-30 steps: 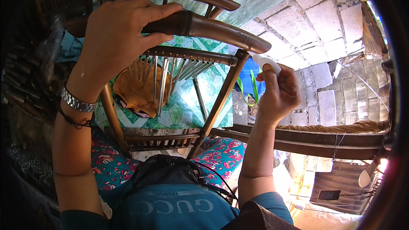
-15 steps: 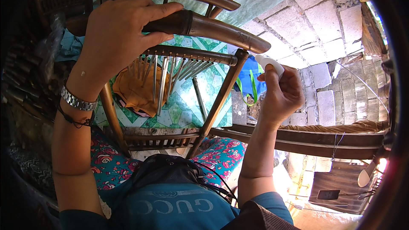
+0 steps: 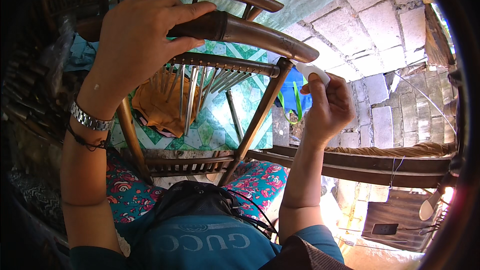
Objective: The person applies glue to a bamboo chair frame and joins two sections together. They then lift and reposition the chair to align and press the joints, completing the assembly of one chair.
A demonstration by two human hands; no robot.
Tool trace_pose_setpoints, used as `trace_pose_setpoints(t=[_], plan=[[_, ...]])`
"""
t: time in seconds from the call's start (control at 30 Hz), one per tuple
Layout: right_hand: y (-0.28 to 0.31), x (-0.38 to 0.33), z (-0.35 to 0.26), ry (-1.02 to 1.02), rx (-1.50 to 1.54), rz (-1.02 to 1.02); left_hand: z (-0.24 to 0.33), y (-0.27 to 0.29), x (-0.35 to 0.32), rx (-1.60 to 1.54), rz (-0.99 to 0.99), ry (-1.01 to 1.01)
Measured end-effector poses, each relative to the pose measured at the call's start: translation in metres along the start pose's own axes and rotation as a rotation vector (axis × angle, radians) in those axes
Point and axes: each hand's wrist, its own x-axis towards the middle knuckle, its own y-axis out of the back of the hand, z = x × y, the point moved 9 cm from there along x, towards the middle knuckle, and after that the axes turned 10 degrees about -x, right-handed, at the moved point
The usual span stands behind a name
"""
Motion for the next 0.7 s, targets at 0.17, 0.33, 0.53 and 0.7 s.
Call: trace_pose_setpoints(t=[0.17,0.33,0.53,0.7], plan=[[0.0007,0.0006,0.0005,-0.015,0.032,0.005,-0.0017,-0.0001,-0.0002,-0.03,0.003,0.012],[0.0,0.0024,-0.0032,0.003,0.054,0.004,0.0052,0.0065,0.001,-0.013,0.108,-0.097],[0.0046,0.0023,-0.0085,0.036,-0.007,0.029,0.0005,0.0019,0.0004,-0.001,0.042,-0.038],[0.0009,0.0035,-0.0011,0.004,0.021,0.02,-0.0022,-0.0001,-0.0001,-0.013,0.003,0.018]])
